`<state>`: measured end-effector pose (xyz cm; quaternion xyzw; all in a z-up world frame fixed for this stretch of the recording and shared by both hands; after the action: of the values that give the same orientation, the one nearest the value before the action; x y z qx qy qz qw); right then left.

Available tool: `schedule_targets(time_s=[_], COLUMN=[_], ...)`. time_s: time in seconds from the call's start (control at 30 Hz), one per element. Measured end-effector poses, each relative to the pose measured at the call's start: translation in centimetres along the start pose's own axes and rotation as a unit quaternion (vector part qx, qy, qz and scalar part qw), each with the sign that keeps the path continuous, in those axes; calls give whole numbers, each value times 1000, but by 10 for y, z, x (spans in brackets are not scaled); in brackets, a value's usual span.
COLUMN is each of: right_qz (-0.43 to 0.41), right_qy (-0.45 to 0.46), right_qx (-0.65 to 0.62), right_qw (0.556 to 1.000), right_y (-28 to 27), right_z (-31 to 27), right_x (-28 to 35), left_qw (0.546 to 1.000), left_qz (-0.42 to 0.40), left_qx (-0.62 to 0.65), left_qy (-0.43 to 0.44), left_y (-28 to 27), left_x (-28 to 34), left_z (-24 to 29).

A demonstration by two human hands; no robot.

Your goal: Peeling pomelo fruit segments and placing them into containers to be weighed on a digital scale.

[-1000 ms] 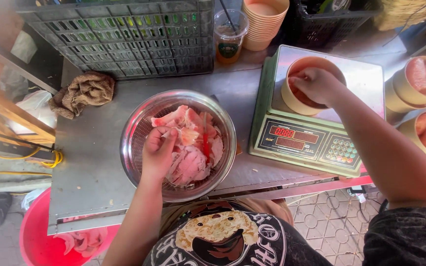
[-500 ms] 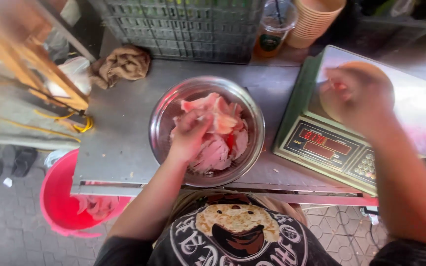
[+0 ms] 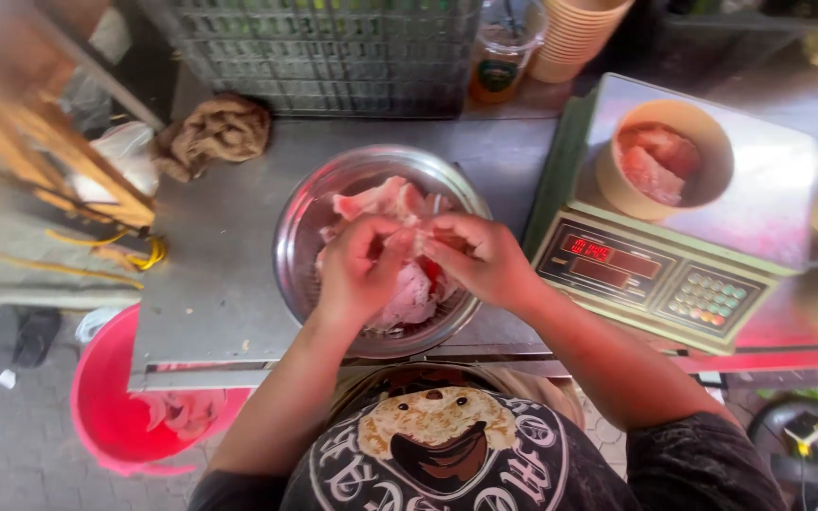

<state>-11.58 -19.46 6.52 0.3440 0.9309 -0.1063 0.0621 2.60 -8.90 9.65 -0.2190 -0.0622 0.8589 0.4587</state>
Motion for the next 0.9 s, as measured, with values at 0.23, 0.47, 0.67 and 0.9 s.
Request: schedule_targets(time_s=[0.23,0.47,0.67,0.9], right_qz=[68,98,-20,-4], right_qy=[-122,50,184,-188], right_qx=[159,536,601,460], right_qw=[977,837,778,868], right_y=[-148,-272,-311,-128], right_z=[-27,-47,2,-112], right_x=[21,28,35,16], left_qw=[978,986,965,965], left_qz=[16,-6,-38,-3], left_qx=[204,-134,-221,-260], left_qy=[-34,-97,-136,20], left_y=[-39,-28,-35,-66], left_x=[-23,-19,-15,-15], left_z=[-28,-40,-52,-63])
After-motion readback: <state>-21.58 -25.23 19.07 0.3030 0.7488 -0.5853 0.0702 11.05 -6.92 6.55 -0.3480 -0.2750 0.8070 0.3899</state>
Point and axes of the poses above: each hand's wrist, its own x-axis away from the middle knuckle, its own y-axis out of the palm, z = x × y, the point moved 8 cm from there along -x, towards the middle knuckle, and after that the axes turned 9 degrees about -y, right-handed, at the moved point
